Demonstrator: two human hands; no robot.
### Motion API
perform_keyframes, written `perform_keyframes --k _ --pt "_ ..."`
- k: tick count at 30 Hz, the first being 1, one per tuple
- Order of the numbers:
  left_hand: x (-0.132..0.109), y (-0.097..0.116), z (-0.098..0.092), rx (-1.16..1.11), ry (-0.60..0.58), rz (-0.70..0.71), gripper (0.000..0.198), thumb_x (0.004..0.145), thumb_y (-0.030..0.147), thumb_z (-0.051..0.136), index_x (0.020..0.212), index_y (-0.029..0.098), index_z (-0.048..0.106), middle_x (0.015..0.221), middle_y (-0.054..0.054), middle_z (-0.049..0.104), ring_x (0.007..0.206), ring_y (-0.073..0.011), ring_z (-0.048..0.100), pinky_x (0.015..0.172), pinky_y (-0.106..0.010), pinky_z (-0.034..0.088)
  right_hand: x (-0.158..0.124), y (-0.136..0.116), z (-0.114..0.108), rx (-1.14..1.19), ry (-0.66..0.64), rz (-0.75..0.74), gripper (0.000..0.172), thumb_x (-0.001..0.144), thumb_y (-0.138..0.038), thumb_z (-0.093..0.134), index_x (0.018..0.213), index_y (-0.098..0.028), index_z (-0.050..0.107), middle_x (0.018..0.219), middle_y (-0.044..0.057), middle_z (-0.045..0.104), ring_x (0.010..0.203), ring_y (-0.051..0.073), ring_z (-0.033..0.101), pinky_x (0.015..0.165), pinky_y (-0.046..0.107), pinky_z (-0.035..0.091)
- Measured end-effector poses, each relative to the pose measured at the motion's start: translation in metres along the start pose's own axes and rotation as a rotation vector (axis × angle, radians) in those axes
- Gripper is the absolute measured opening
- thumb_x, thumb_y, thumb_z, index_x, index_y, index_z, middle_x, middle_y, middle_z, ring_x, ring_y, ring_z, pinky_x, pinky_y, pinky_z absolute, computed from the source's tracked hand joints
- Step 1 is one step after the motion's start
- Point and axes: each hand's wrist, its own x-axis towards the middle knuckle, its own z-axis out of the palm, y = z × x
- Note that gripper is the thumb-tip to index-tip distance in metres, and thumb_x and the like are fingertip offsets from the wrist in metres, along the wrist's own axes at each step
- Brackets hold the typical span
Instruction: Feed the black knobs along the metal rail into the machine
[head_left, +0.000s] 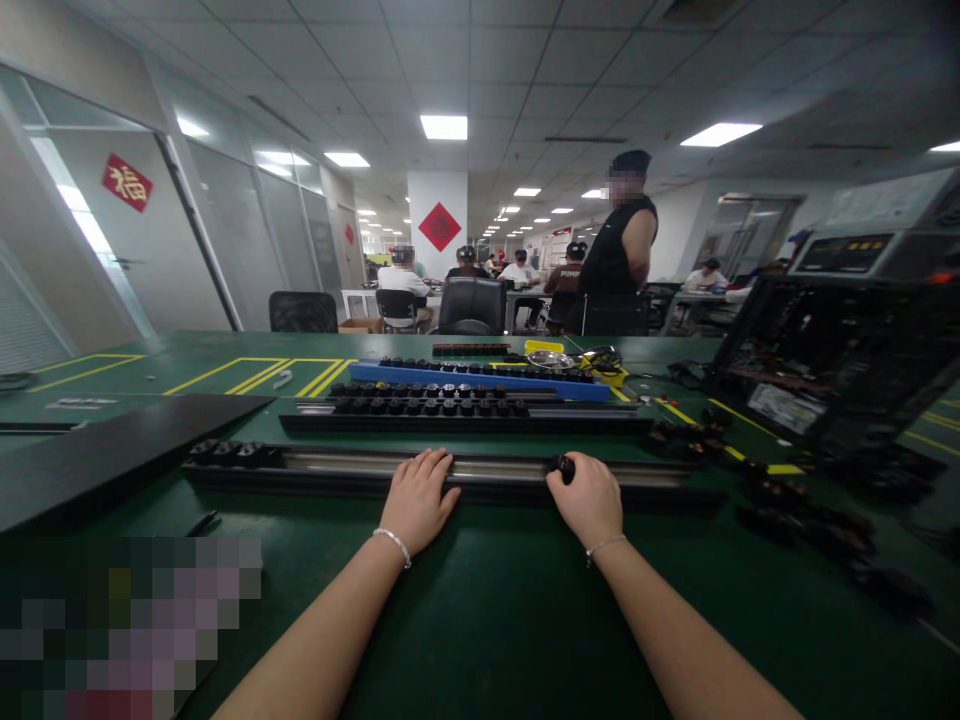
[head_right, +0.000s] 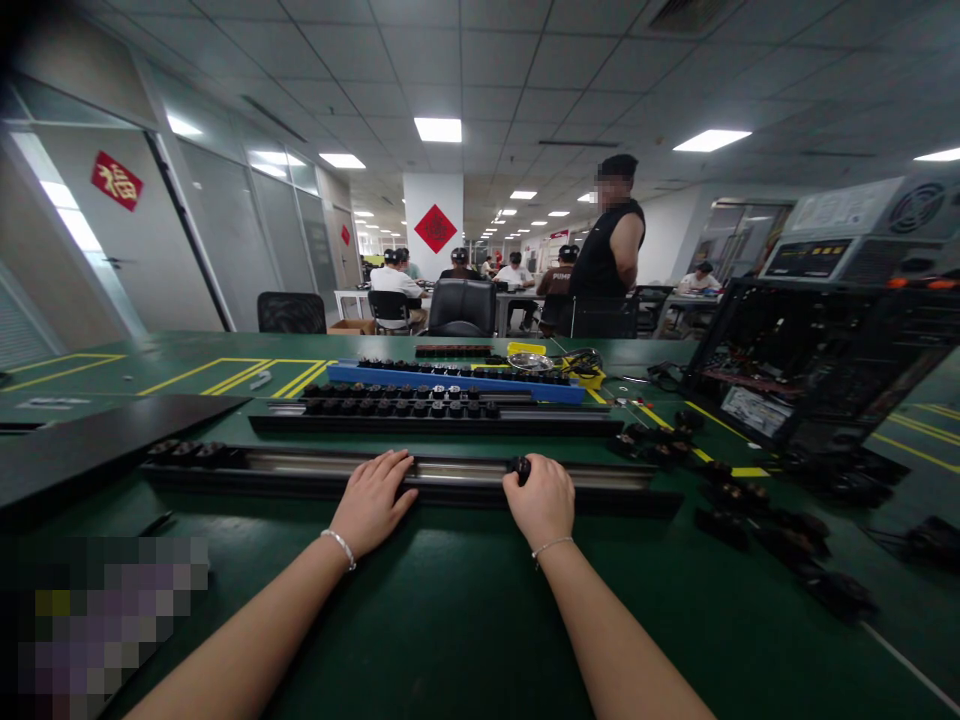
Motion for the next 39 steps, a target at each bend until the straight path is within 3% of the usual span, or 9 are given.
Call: perform_keyframes --k 20,39 --pt "0.0 0.0 -0.001 0.038 0.006 0.009 0.043 0.086 0.038 0.043 0.125 0.021 0.049 0.134 -0.005 0.05 0.124 -0.0232 0.041 0.102 -0.041 0.032 0.002 0.009 0.007 -0.035 0.05 -0.01 0.026 0.075 -0.032 0.046 0.092 -0.016 0.057 0.098 0.01 0.063 0.1 0.023 0.051 0.089 0.036 0.032" --pt "0.0 -0.002 0.001 0.031 0.035 0.026 0.042 0.086 0.039 0.044 0.124 0.021 0.051 0.132 -0.006 0.051 0.124 -0.0235 0.043 0.102 -0.042 0.033 0.007 0.017 -0.003 -0.093 0.033 0.054 0.028 0.074 -0.033 0.045 0.09 -0.015 0.06 0.093 0.009 0.064 0.094 0.023 0.053 0.086 0.034 0.034"
